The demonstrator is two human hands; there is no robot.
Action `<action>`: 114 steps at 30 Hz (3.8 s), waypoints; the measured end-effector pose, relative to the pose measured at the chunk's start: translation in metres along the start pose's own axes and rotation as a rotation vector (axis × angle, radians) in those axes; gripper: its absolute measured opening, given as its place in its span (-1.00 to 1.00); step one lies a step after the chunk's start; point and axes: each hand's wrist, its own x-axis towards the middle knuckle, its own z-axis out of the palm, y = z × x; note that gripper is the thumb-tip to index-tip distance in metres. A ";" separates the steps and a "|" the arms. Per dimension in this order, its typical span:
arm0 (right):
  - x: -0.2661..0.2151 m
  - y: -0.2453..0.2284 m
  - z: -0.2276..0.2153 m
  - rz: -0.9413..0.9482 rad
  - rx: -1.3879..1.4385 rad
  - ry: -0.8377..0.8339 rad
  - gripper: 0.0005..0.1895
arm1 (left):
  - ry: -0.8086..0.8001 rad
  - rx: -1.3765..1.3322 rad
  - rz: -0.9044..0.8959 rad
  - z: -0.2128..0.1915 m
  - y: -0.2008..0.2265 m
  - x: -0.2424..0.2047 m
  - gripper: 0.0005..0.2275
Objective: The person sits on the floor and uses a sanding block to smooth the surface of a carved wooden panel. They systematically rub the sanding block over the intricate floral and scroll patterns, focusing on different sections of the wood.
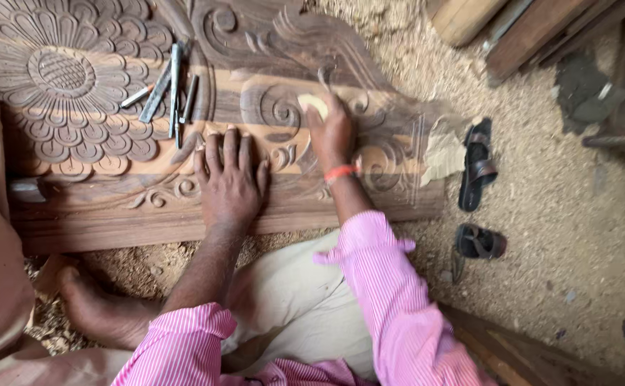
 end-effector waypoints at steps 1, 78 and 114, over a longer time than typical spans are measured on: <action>0.002 0.001 -0.003 0.074 0.018 -0.030 -0.74 | -0.005 -0.008 -0.004 -0.001 0.000 0.002 -0.44; -0.089 -0.090 -0.001 -0.126 0.047 -0.480 -0.73 | 0.080 0.055 0.185 -0.012 -0.081 -0.007 -0.49; -0.019 -0.046 -0.065 -0.406 -0.111 -0.892 -0.85 | 0.121 -0.032 0.104 -0.012 -0.080 0.002 -0.46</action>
